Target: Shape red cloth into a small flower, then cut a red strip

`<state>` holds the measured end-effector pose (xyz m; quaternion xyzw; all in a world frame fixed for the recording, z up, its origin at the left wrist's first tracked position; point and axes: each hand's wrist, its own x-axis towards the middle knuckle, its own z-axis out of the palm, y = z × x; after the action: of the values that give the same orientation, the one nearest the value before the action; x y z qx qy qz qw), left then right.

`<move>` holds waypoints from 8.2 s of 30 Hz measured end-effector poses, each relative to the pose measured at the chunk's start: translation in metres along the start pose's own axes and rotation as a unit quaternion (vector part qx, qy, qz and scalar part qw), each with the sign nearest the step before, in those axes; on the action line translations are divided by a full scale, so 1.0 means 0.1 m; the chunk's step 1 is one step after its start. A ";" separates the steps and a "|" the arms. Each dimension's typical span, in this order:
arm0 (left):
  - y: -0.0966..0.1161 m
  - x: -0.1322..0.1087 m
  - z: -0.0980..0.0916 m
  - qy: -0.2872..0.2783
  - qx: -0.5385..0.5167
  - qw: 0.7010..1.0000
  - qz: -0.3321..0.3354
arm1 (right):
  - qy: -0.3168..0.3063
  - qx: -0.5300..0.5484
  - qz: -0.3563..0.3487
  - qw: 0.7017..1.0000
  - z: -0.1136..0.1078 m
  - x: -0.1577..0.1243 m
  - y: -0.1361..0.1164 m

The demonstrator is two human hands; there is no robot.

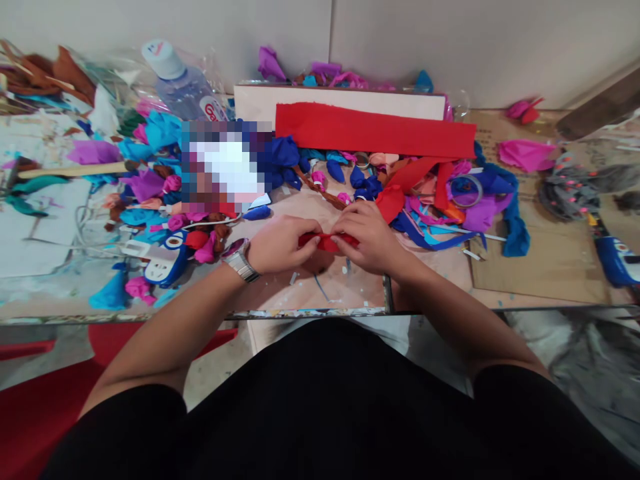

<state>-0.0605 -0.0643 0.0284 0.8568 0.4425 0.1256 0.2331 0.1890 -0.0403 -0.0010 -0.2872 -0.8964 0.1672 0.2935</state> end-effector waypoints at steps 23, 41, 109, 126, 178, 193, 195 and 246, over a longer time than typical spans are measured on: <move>-0.02 0.00 0.02 0.012 0.061 0.998 0.021 | -0.010 -0.003 0.005 1.000 0.03 -0.03 0.02; -0.04 -0.01 -0.02 0.018 0.160 0.980 -0.117 | 0.010 -0.017 0.024 1.000 -0.11 -0.01 0.19; 0.00 0.02 0.09 -0.015 0.113 0.993 0.041 | -0.055 0.021 -0.002 0.998 -0.01 0.00 0.02; 0.01 0.00 0.05 -0.066 0.050 0.996 0.016 | -0.040 0.015 -0.023 0.999 0.00 -0.03 -0.01; -0.09 0.03 0.07 -0.130 -0.215 0.966 -0.058 | -0.028 0.013 -0.026 0.999 0.07 -0.04 0.02; -0.05 0.04 0.12 -0.093 -0.185 0.977 -0.054 | -0.025 0.006 -0.007 1.000 0.10 -0.06 0.03; -0.05 0.03 0.12 -0.095 -0.187 0.976 -0.056 | -0.024 0.002 -0.012 1.000 0.11 -0.06 0.03; 0.04 -0.03 0.13 0.021 0.039 0.999 0.019 | -0.021 0.019 -0.033 0.999 0.11 -0.02 0.00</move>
<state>-0.0540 -0.0726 0.0197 0.8706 0.4356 0.1306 0.1879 0.1841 -0.0430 -0.0103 -0.2484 -0.9079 0.1805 0.2855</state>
